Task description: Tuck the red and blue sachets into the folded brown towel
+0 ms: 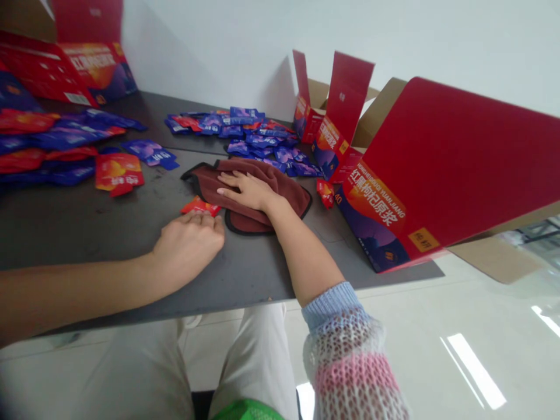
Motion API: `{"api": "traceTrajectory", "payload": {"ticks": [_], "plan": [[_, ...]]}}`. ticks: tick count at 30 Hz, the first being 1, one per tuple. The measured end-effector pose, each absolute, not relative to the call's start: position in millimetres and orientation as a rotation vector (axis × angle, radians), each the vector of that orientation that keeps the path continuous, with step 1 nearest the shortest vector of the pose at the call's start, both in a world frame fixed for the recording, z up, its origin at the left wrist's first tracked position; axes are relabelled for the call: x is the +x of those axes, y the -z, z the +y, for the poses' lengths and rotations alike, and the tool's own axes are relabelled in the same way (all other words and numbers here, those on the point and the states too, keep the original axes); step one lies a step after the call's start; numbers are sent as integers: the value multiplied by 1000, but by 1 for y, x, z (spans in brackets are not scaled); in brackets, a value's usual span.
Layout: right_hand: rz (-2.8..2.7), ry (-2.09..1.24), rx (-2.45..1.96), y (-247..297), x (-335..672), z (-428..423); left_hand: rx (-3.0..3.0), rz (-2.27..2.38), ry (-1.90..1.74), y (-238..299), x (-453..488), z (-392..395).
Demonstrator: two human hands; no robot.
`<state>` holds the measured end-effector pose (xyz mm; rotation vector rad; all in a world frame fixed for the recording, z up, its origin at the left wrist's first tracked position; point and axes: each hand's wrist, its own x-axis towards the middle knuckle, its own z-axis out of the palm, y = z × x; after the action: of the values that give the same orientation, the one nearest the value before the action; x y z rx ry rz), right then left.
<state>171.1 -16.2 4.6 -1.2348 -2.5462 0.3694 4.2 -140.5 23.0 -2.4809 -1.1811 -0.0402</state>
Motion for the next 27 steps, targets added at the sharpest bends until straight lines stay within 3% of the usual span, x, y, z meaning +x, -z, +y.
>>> {"api": "traceTrajectory", "payload": {"ticks": [6, 14, 22, 27], "plan": [[-2556, -352, -1366, -7, 167, -22, -2484, -1170, 59, -16, -5, -151], [-2726, -415, -1064, -14, 141, -43, -2532, -1264, -76, -26, -4, -152], [-2536, -1172, -837, -23, 157, -30, -2554, -1348, 27, -26, -3, -146], [-2378, -1401, -802, -31, 156, -46, -2560, -1327, 72, -26, -4, -148]]}}
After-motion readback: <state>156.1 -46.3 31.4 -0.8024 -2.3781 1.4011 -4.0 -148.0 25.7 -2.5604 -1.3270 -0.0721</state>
